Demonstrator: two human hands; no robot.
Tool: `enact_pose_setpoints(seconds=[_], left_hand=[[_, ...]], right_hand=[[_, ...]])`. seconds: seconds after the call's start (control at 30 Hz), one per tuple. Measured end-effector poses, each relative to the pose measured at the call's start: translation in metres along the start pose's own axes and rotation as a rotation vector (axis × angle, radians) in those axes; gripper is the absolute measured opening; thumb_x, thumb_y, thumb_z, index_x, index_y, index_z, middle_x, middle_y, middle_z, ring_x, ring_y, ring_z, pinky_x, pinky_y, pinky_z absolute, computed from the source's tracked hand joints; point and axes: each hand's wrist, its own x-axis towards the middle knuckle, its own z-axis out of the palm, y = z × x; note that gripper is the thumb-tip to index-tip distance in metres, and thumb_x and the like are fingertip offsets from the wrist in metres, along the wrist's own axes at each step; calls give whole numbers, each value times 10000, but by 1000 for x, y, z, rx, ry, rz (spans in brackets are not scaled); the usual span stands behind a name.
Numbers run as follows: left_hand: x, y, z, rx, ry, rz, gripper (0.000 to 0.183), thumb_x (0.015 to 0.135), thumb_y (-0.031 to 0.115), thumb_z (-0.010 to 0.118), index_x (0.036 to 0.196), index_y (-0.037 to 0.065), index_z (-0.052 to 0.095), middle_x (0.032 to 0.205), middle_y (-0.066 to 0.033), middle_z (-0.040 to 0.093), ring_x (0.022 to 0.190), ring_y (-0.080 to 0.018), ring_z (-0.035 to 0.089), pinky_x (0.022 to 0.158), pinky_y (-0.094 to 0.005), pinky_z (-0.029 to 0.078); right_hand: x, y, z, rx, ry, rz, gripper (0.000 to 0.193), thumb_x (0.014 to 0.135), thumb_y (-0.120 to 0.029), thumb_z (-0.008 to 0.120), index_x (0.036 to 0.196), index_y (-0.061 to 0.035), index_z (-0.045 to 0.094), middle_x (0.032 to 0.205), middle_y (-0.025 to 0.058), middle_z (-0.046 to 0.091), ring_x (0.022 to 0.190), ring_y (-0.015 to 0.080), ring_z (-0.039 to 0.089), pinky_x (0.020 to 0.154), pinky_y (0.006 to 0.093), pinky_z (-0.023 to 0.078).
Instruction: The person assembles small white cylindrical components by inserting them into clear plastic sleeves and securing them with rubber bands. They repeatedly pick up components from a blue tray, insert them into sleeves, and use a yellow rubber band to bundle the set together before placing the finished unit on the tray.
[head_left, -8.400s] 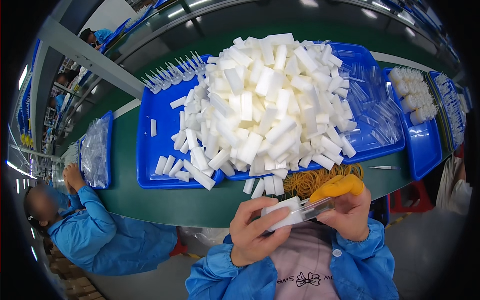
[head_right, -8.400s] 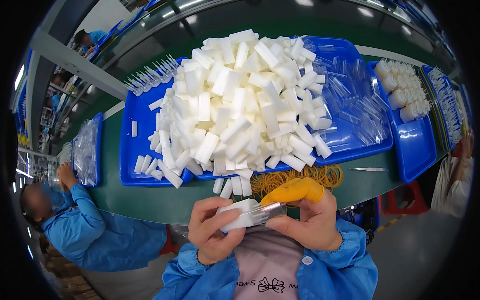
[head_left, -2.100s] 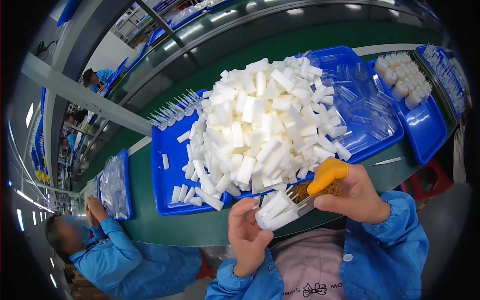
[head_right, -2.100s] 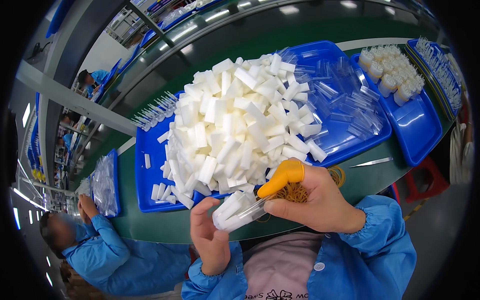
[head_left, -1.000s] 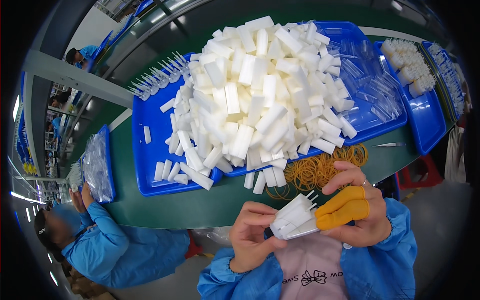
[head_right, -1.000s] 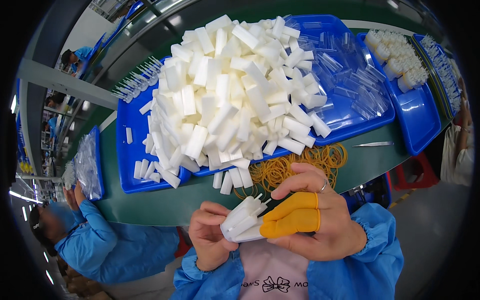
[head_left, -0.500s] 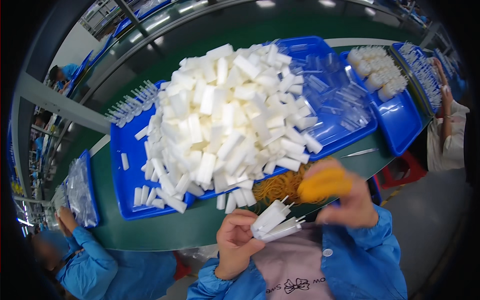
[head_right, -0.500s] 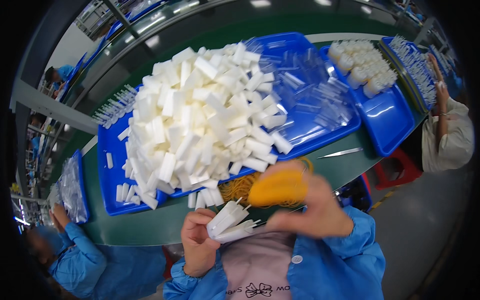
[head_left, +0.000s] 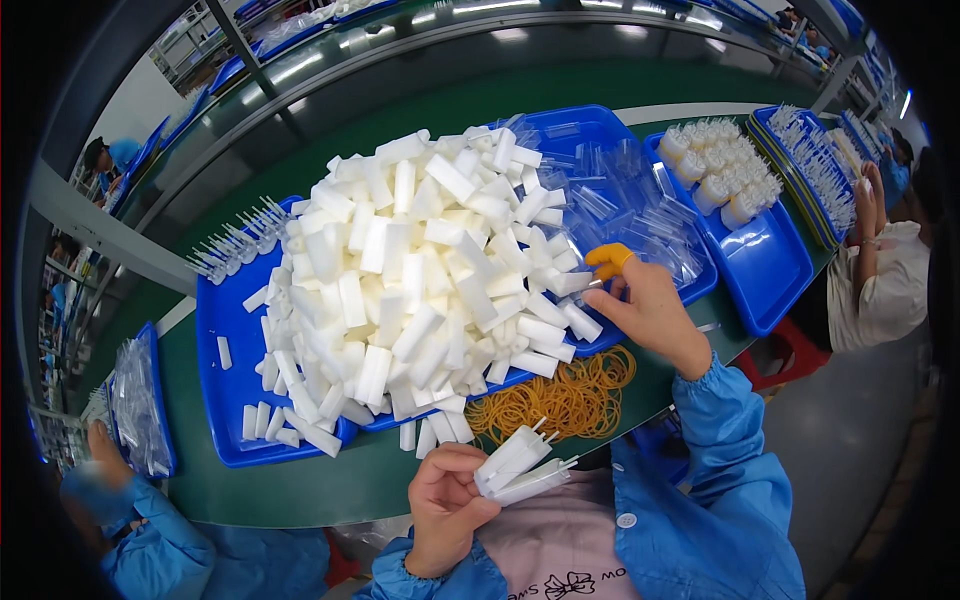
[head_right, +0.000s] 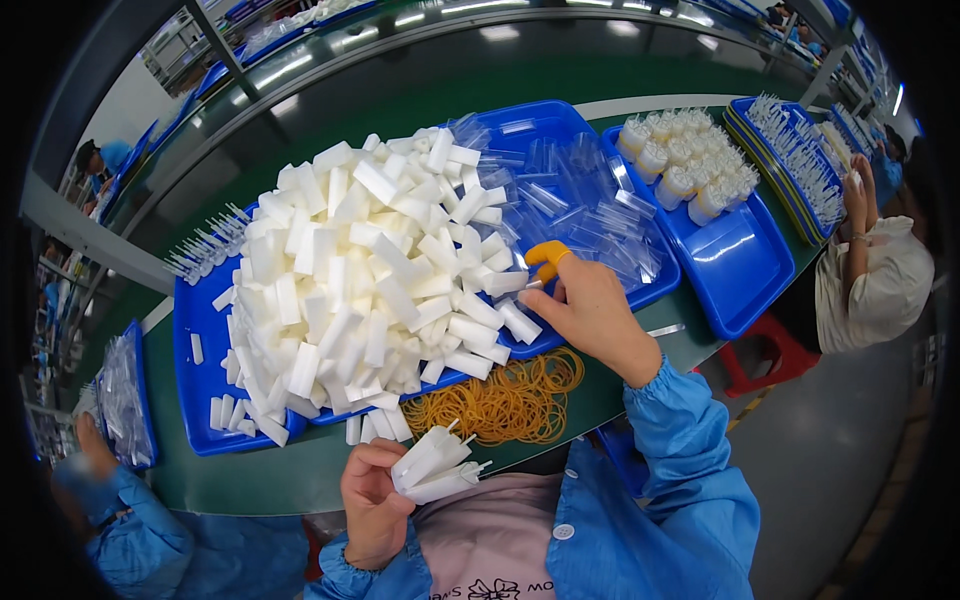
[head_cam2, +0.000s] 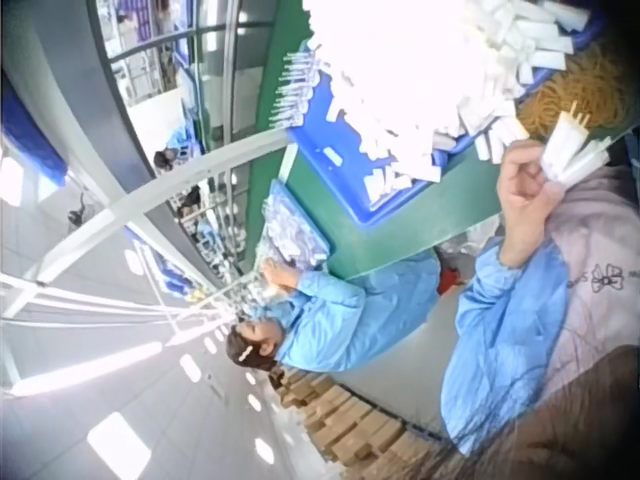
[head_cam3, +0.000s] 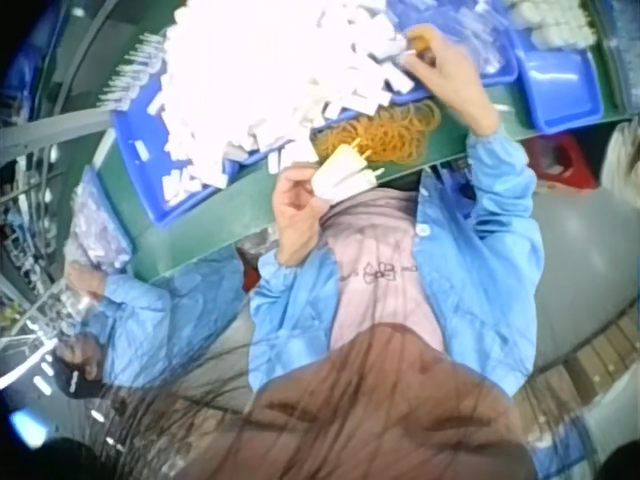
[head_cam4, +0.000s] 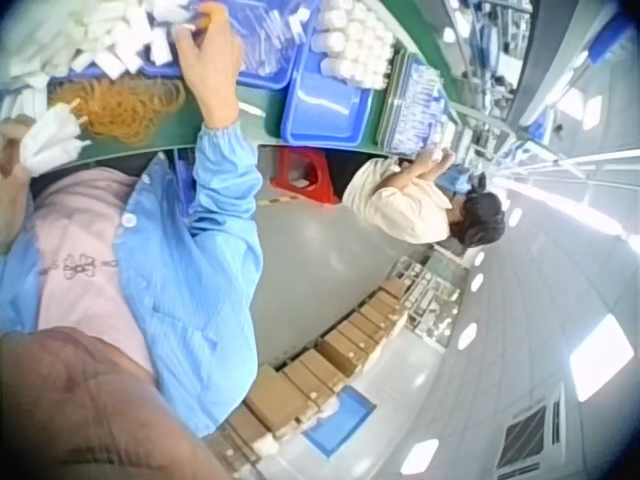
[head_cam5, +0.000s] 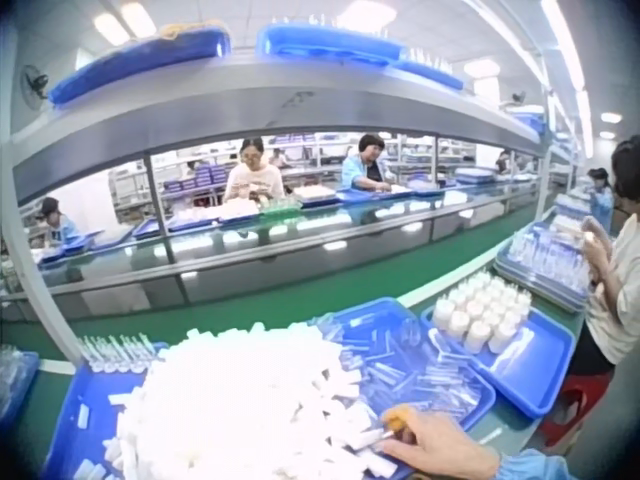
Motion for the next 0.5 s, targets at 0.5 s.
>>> enact_pose_setpoints(seconds=[0.5], left_hand=[[5, 1, 2, 73, -3, 45, 435, 688, -56, 734, 1047, -9, 493, 1103, -120, 472, 1005, -189, 549, 890, -317, 460]], right_hand=[[-63, -46, -17, 842, 123, 54, 243, 858, -110, 512, 1046, 33, 568, 932, 75, 573, 802, 126, 541, 714, 256, 431]])
